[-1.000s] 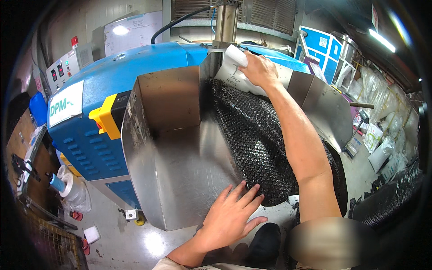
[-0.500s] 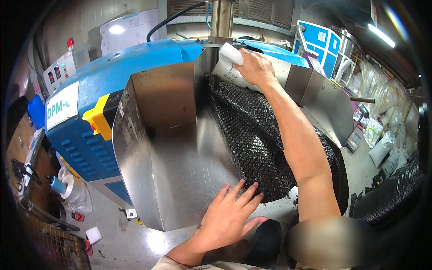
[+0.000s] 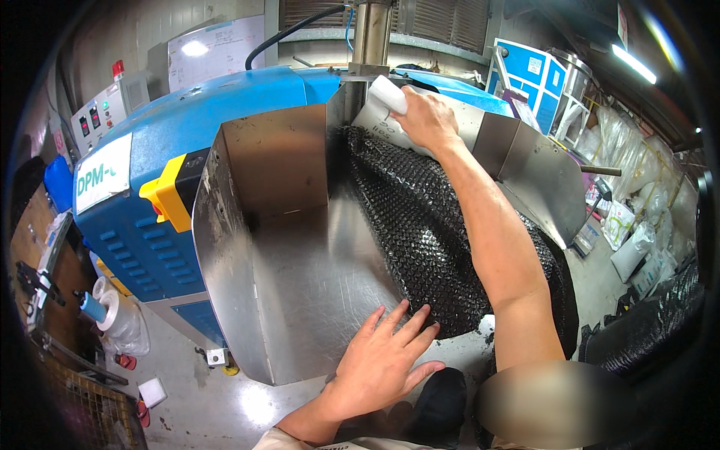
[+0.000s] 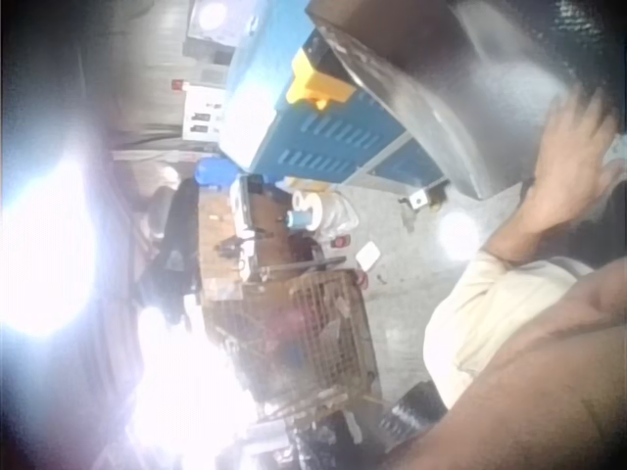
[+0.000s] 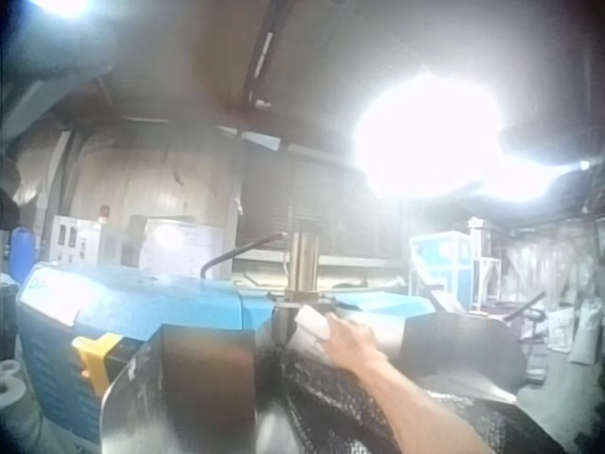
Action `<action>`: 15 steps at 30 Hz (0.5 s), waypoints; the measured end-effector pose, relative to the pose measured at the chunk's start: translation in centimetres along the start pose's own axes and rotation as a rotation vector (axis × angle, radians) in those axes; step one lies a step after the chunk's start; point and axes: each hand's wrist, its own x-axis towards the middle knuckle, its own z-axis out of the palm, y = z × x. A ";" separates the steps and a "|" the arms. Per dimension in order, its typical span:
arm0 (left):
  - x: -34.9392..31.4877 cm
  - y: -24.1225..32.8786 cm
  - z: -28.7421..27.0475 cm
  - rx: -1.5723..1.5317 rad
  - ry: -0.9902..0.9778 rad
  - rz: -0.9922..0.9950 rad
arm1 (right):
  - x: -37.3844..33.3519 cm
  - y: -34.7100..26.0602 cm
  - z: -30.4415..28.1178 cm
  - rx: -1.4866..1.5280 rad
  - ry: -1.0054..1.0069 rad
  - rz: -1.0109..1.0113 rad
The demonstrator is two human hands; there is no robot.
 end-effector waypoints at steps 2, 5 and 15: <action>0.0 -0.1 0.1 -0.001 0.000 0.000 | 0.0 0.3 0.1 0.006 0.005 0.003; -0.1 -0.1 0.1 0.002 0.004 0.002 | -0.2 0.5 0.0 0.021 0.016 0.004; 0.0 0.0 0.1 0.020 0.001 0.002 | -0.9 0.1 0.6 0.018 -0.057 0.024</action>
